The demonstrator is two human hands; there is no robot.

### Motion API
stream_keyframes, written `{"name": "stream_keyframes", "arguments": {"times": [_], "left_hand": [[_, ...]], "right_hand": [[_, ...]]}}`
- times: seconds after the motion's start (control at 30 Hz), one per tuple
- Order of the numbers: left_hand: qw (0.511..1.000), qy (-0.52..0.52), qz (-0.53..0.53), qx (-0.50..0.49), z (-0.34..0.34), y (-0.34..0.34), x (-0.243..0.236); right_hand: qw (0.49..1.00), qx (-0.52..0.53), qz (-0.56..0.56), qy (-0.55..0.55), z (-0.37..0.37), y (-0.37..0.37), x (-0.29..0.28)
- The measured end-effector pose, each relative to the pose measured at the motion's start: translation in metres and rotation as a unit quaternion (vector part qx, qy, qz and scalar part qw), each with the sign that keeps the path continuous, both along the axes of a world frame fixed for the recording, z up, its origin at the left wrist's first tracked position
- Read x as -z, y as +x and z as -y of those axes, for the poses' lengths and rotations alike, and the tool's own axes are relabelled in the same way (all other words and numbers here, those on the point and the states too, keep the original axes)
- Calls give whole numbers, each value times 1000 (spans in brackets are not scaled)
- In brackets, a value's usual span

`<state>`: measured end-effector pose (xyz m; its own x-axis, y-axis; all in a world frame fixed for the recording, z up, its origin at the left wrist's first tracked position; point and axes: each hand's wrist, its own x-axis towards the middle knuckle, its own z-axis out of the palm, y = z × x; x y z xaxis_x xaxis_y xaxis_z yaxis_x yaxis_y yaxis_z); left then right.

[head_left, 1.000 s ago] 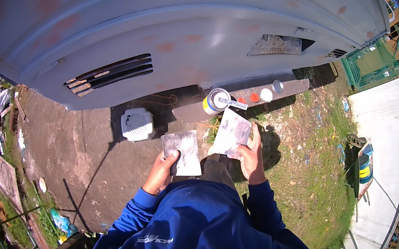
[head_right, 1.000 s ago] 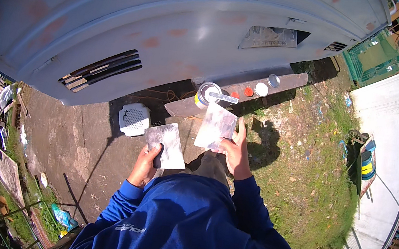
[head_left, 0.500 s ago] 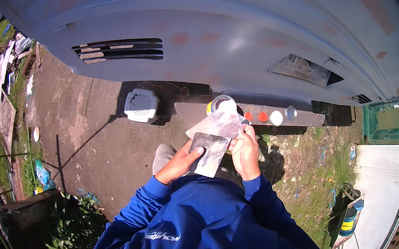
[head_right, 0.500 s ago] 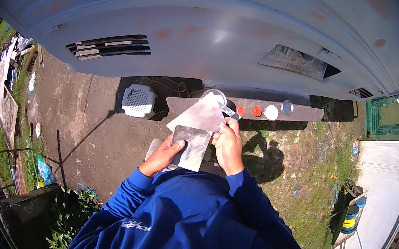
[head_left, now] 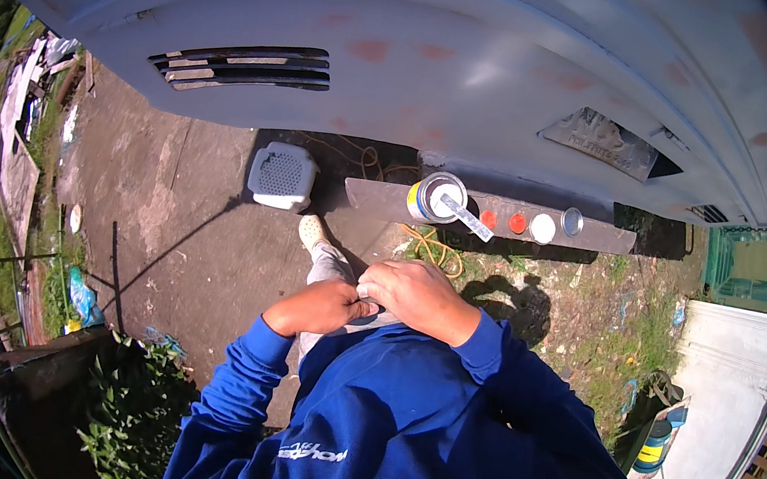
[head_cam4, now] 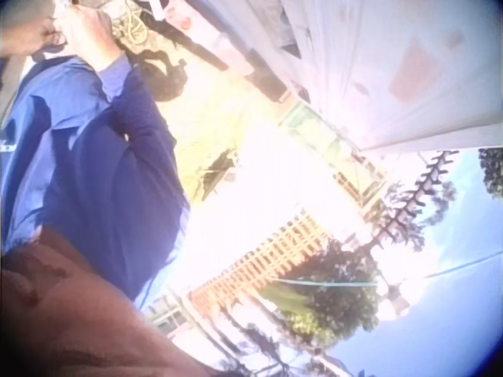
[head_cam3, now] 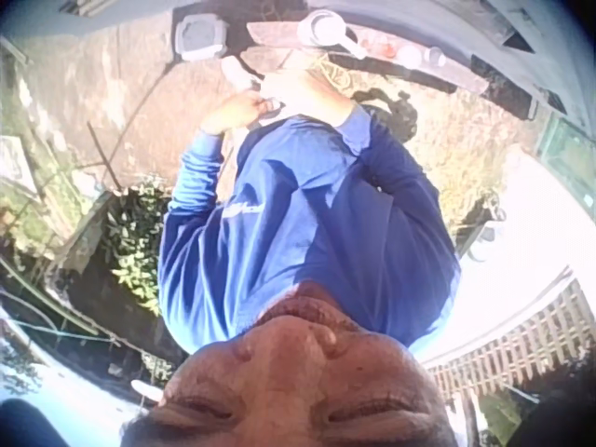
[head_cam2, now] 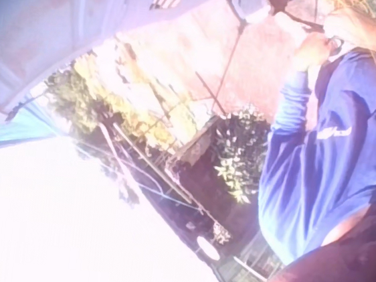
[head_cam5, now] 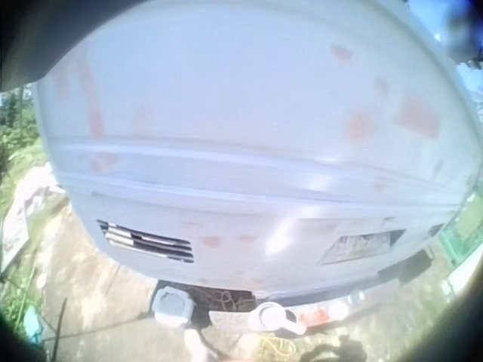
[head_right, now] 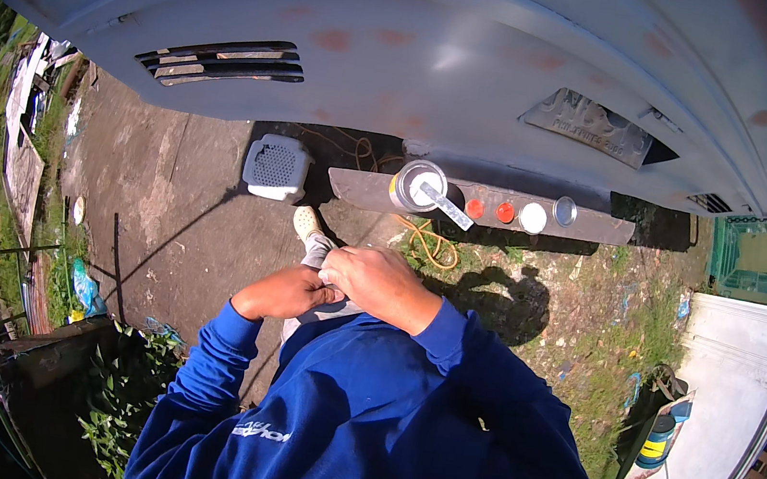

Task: The person sands the side and rear panels of a light blue truck using a sanding block. They move along the vehicle, sanding different sections and occasionally switching sandpaper sheets.

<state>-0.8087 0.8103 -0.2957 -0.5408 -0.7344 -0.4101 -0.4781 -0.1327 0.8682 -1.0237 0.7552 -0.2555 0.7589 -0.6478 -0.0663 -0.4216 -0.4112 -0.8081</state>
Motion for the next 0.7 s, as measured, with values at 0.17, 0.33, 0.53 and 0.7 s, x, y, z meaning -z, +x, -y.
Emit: {"name": "stream_keyframes", "arguments": {"times": [0.17,0.33,0.53,0.7], "left_hand": [[996,68,52,-17,-7,27,6],[966,187,-12,-179,6,56,-11],[857,191,-162,-451,-3,59,21],[774,132,-250,-566,-11,30,40]], "right_hand": [[998,59,-2,31,0,-50,5],[905,230,-92,345,-59,-189,108],[828,103,-528,157,-118,-241,163],[921,300,-198,-150,2,-143,106]]}}
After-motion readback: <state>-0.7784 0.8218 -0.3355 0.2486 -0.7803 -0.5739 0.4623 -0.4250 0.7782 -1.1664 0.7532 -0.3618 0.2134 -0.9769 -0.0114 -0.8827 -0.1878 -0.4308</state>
